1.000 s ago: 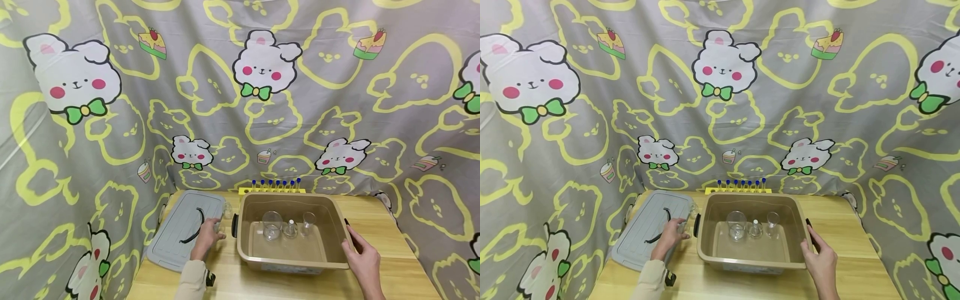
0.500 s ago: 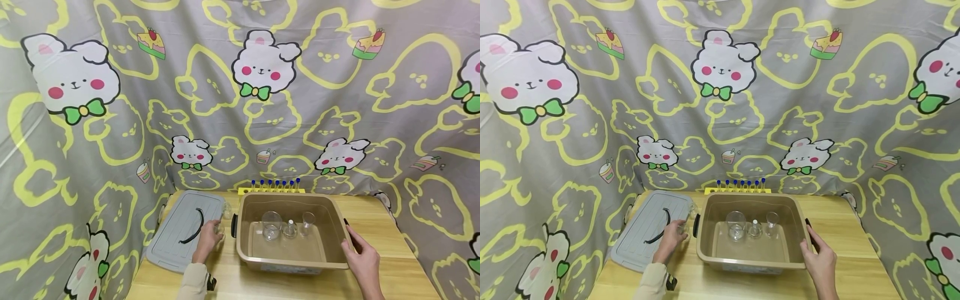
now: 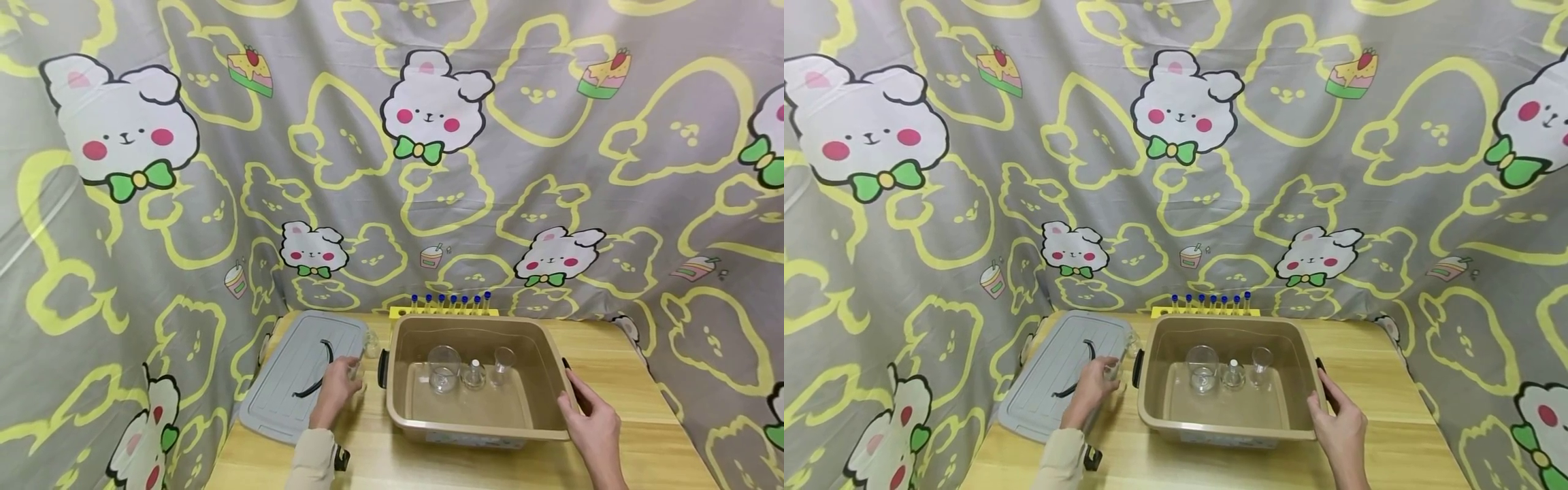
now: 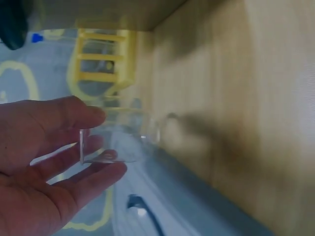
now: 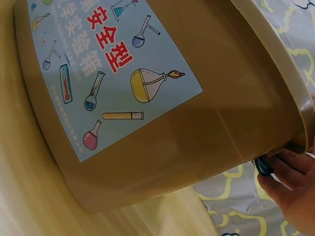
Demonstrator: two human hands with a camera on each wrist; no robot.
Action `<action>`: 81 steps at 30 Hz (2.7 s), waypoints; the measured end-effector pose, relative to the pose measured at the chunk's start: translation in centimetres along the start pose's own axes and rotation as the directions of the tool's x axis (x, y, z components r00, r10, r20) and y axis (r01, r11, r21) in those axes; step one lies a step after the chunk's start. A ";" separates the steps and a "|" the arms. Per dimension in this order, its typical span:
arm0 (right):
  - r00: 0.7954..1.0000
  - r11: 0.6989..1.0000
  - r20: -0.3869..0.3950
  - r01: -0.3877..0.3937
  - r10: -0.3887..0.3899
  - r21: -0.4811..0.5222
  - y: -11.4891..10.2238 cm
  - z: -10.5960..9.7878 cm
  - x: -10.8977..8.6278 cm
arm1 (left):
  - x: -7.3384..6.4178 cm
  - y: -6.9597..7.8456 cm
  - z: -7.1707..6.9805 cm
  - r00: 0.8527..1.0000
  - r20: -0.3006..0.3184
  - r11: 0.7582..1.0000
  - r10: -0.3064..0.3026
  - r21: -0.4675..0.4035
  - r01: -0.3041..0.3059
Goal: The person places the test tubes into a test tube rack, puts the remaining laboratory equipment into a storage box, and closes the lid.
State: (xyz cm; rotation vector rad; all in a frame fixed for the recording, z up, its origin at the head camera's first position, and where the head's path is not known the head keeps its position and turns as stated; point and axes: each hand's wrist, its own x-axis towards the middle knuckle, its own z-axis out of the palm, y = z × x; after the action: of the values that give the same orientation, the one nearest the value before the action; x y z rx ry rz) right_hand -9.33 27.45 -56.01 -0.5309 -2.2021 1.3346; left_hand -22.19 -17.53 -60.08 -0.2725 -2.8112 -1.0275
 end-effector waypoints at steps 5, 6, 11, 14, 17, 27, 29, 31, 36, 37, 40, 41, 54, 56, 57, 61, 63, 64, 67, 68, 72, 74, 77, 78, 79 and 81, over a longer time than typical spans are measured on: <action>1.000 1.000 -0.004 -0.009 0.009 -0.007 -0.1 0.0 -0.1 | 0.1 1.2 -1.5 1.000 0.027 1.000 0.010 -0.007 -0.010; 1.000 1.000 -0.003 -0.010 0.010 -0.007 -0.1 0.0 -0.1 | 0.1 1.4 -1.8 0.999 0.030 1.000 0.012 -0.005 -0.012; 1.000 1.000 -0.003 -0.011 0.011 -0.010 -0.1 -0.1 -0.1 | 0.3 2.6 -3.0 0.999 0.037 1.000 0.022 0.007 -0.023; 1.000 1.000 -0.007 -0.007 0.007 -0.018 -0.2 -0.1 0.0 | 0.3 3.2 -3.7 0.999 0.040 1.000 0.018 0.009 -0.018; 1.000 1.000 -0.008 -0.003 0.003 -0.023 -0.2 0.0 0.0 | 0.3 3.9 -4.5 0.999 0.040 0.999 0.030 0.008 -0.031; 1.000 1.000 -0.009 0.004 -0.004 -0.010 0.0 -0.1 0.0 | 0.7 7.4 -7.7 0.994 0.009 0.992 0.110 0.059 -0.110; 1.000 1.000 -0.004 0.007 -0.007 -0.009 0.1 -0.1 0.1 | 0.8 8.1 -8.2 0.992 0.012 0.990 0.122 0.063 -0.122; 1.000 1.000 -0.005 0.006 -0.006 -0.014 0.1 -0.1 0.0 | 0.9 8.7 -8.6 0.992 0.016 0.990 0.127 0.068 -0.127; 1.000 1.000 -0.008 0.009 -0.009 -0.023 0.0 -0.1 0.1 | 1.3 10.5 -9.4 0.991 0.019 0.990 0.129 0.057 -0.130; 1.000 1.000 -0.006 0.011 -0.012 -0.022 0.1 -0.1 0.1 | 1.5 10.8 -9.4 0.991 0.020 0.989 0.134 0.053 -0.135; 1.000 1.000 0.000 0.013 -0.013 -0.021 0.1 -0.2 0.3 | 2.0 11.9 -9.7 0.987 0.017 0.985 0.162 0.050 -0.162; 1.000 1.000 0.002 0.013 -0.013 -0.022 0.1 -0.2 0.3 | 2.2 12.3 -9.8 0.985 0.020 0.984 0.169 0.053 -0.170; 1.000 1.000 -0.004 0.028 -0.028 0.008 0.1 -0.1 0.1 | 5.1 18.3 -8.8 0.936 0.171 0.950 0.309 -0.012 -0.312; 1.000 1.000 -0.001 0.024 -0.024 0.007 0.2 -0.2 0.1 | 5.6 19.0 -8.2 0.920 0.202 0.941 0.335 -0.017 -0.339; 1.000 1.000 0.004 0.023 -0.023 0.009 0.2 -0.2 0.2 | 5.7 19.3 -7.9 0.912 0.216 0.936 0.348 -0.021 -0.352; 1.000 1.000 0.009 0.014 -0.014 -0.004 0.1 -0.2 0.1 | 6.4 20.5 -6.4 0.865 0.270 0.902 0.423 -0.029 -0.432; 1.000 1.000 0.004 0.011 -0.011 -0.007 0.1 -0.3 0.0 | 6.8 21.2 -5.5 0.837 0.301 0.881 0.457 -0.025 -0.473; 1.000 1.000 -0.001 0.007 -0.007 -0.015 0.1 -0.4 0.0 | 6.9 21.6 -5.0 0.824 0.323 0.875 0.466 -0.025 -0.484; 1.000 1.000 -0.011 0.001 -0.001 -0.027 0.0 -0.4 0.0 | 7.3 23.0 -3.4 0.797 0.390 0.870 0.462 -0.026 -0.492; 1.000 1.000 -0.012 0.003 -0.003 -0.026 0.0 -0.4 0.0 | 7.4 23.4 -2.9 0.787 0.406 0.865 0.465 -0.019 -0.502; 1.000 1.000 -0.009 0.006 -0.006 -0.016 0.1 -0.4 0.1 | 7.5 24.5 -0.8 0.744 0.462 0.842 0.483 -0.011 -0.540; 1.000 1.000 -0.007 0.003 -0.003 -0.009 0.0 -0.4 0.1 | 7.5 24.8 0.1 0.723 0.480 0.827 0.497 -0.010 -0.562; 1.000 1.000 0.001 0.003 -0.003 -0.011 0.0 -0.3 0.1 | 7.6 25.3 1.3 0.688 0.502 0.802 0.524 -0.019 -0.597; 1.000 1.000 0.002 0.002 -0.002 -0.010 0.0 -0.3 0.1 | 7.6 25.4 1.8 0.676 0.511 0.797 0.530 -0.029 -0.603; 1.000 1.000 0.000 0.001 -0.001 -0.012 0.0 -0.2 0.0 | 7.6 25.6 2.1 0.661 0.517 0.786 0.544 -0.036 -0.618; 1.000 1.000 -0.003 0.003 -0.003 -0.008 0.1 -0.2 0.1 | 7.7 26.0 2.8 0.628 0.532 0.759 0.567 -0.041 -0.650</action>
State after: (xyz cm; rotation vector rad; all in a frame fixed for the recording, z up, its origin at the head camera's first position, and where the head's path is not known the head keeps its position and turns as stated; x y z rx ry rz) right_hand -9.27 27.69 -56.01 -0.5326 -2.2059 1.3232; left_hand -24.30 4.77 -44.52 -1.5839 -2.7968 -0.6137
